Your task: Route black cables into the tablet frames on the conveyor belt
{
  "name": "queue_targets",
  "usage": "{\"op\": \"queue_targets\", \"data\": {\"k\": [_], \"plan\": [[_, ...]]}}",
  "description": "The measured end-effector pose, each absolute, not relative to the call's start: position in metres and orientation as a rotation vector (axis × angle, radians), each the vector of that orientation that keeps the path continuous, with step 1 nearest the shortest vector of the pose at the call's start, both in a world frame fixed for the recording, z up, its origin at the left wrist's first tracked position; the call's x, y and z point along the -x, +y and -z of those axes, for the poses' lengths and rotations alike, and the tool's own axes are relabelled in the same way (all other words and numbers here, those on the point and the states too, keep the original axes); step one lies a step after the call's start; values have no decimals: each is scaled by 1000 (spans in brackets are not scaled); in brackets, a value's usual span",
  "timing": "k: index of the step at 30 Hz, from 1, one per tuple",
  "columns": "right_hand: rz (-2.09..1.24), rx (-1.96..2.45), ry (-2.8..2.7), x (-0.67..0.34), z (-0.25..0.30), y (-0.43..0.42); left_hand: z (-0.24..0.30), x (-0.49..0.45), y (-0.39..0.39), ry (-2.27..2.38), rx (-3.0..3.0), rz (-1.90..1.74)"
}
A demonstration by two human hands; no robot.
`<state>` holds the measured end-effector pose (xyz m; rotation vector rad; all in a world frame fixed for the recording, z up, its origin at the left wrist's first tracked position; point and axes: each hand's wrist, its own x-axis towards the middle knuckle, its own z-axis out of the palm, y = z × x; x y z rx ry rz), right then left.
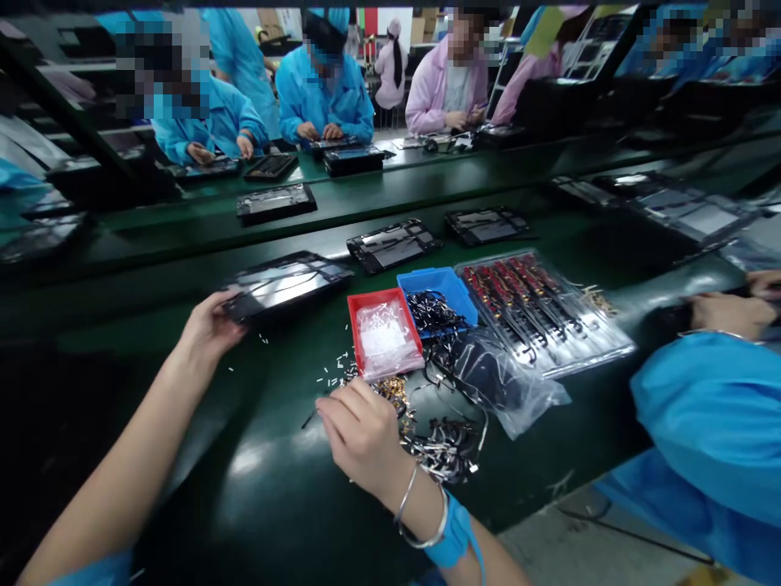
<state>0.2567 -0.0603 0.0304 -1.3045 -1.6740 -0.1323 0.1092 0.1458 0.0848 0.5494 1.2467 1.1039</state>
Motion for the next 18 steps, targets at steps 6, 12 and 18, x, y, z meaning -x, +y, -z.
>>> {"op": "queue_targets", "data": {"k": [6, 12, 18], "plan": [[-8, 1240, -1553, -257, -38, -61, -62, -34, -7, 1325, -396, -1238], [-452, 1221, -1486, -246, -35, -61, -14, -16, -125, 1058, -233, -801], [-1200, 1270, -1281, -200, -38, -53, -12, -1, -144, 482, -388, -300]]}}
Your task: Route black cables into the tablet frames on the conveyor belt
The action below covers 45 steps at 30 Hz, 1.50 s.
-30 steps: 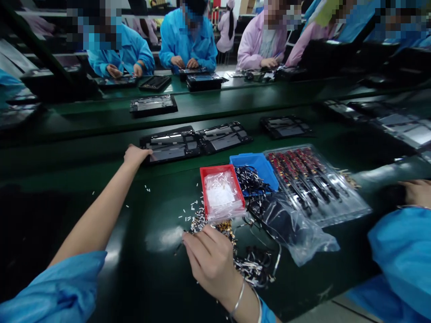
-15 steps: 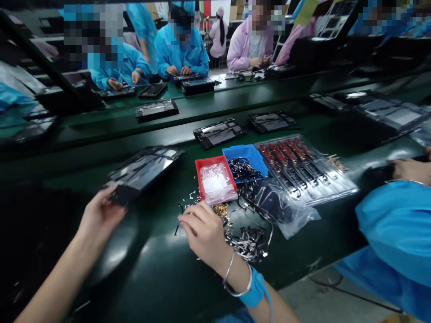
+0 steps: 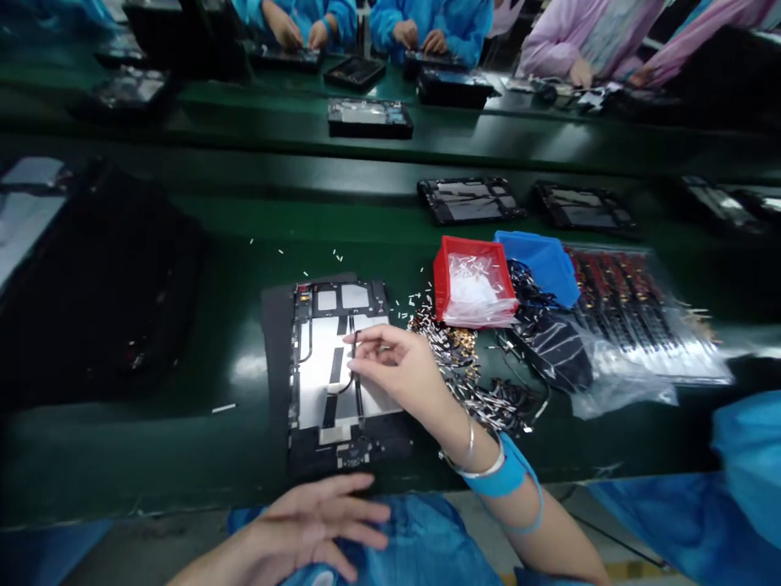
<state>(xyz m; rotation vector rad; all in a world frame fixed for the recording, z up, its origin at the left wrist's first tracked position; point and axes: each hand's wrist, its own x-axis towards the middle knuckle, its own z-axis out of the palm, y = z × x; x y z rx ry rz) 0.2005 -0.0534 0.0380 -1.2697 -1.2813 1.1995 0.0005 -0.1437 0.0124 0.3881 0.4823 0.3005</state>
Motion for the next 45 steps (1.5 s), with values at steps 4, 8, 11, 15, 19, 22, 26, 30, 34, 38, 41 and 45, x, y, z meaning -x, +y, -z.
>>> {"op": "queue_targets", "data": {"k": [4, 8, 11, 15, 19, 22, 26, 30, 34, 38, 41, 45], "plan": [[-1362, 1299, -1276, -165, -33, -35, -27, 39, -121, 595, -1239, -453], [-1329, 1379, -1304, -146, -19, -17, -19, 67, -85, 997, -2205, -944], [-1274, 1447, -1378, -143, -13, -10, -3, 73, -66, 1127, -2698, -816], [-1223, 1526, -1484, -141, -13, -8, 8, 72, -60, 1072, -2874, -624], [-1175, 1569, -1578, -140, -16, -8, 9, 68, -61, 1089, -2882, -601], [-1104, 1579, -1683, -144, -19, -3, 6, 64, -60, 1125, -2882, -587], [-1044, 1610, -1817, -150, -22, 8, 2, 58, -58, 1140, -2869, -536], [-1083, 1617, -1858, -153, -23, 16, 0, 57, -58, 1113, -2906, -560], [-1067, 1635, -1890, -153, -24, 16, 1, 57, -57, 1075, -2932, -533], [-1042, 1680, -1905, -151, -25, 17, 2, 57, -53, 1039, -2933, -472], [-1020, 1730, -1930, -149, -27, 18, 2, 57, -49, 1001, -2935, -449], [-982, 1758, -1960, -148, -26, 18, 3, 57, -42, 849, -2973, -413]]}}
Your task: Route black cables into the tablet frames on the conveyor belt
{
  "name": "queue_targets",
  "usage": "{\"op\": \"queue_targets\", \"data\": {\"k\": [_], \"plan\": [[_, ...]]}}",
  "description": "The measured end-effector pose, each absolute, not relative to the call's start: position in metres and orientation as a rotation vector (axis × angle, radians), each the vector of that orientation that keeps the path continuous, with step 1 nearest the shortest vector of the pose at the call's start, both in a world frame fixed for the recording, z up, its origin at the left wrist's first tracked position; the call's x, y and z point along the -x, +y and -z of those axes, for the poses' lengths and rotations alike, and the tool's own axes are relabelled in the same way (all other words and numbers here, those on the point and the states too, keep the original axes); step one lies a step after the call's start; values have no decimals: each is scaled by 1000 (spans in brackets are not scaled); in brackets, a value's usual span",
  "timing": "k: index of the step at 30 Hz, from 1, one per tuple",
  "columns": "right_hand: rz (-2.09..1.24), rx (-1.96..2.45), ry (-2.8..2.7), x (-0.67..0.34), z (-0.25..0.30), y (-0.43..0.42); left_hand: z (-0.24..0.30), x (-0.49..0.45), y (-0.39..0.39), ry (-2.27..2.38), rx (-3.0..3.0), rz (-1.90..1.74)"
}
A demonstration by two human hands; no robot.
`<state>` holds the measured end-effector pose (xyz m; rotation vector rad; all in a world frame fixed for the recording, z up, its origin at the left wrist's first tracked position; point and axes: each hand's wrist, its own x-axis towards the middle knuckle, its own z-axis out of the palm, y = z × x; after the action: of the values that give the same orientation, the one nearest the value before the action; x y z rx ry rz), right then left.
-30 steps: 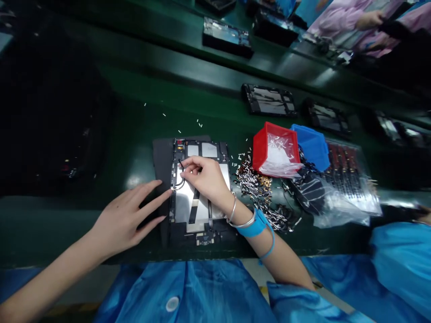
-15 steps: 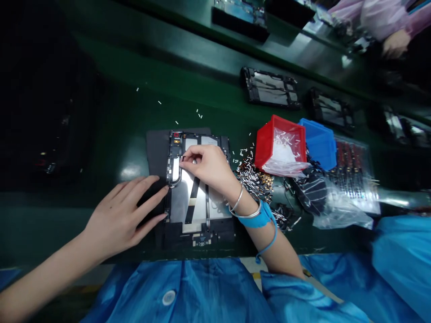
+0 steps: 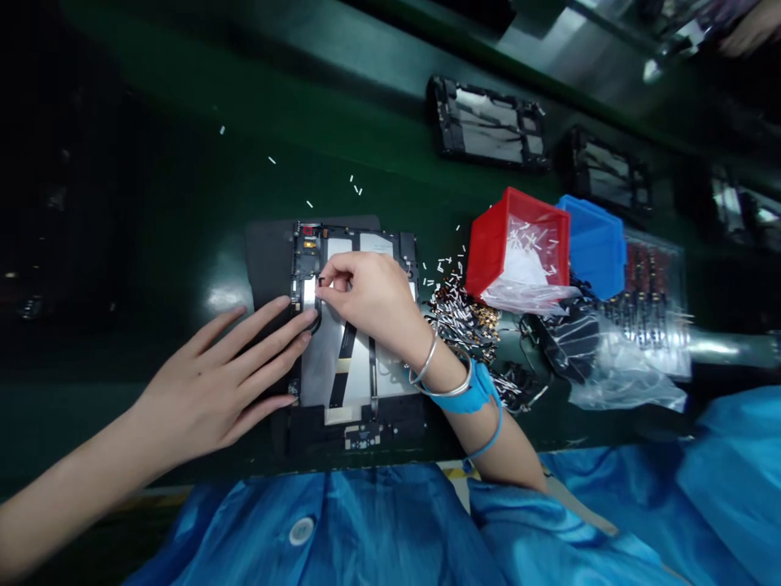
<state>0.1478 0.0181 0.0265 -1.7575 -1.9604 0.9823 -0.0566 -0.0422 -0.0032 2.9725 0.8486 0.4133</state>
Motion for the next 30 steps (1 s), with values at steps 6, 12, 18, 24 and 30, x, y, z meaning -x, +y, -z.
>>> {"op": "queue_targets", "data": {"k": [6, 12, 18, 24, 30], "plan": [[-850, 1746, -2037, -148, -23, 15, 4, 54, -38, 785, -2947, -401], [-263, 1703, -1932, -156, -43, -5, 4, 45, -24, 826, -2878, -360], [-99, 1617, -1890, -188, -67, -53, -3, 26, -20, 959, -2912, -433], [157, 1770, -1295, -251, -64, -98, 6, -25, -87, 337, -3015, -424], [208, 1897, -1018, -305, -48, -131, 15, -41, -72, 563, -3016, -441]]}}
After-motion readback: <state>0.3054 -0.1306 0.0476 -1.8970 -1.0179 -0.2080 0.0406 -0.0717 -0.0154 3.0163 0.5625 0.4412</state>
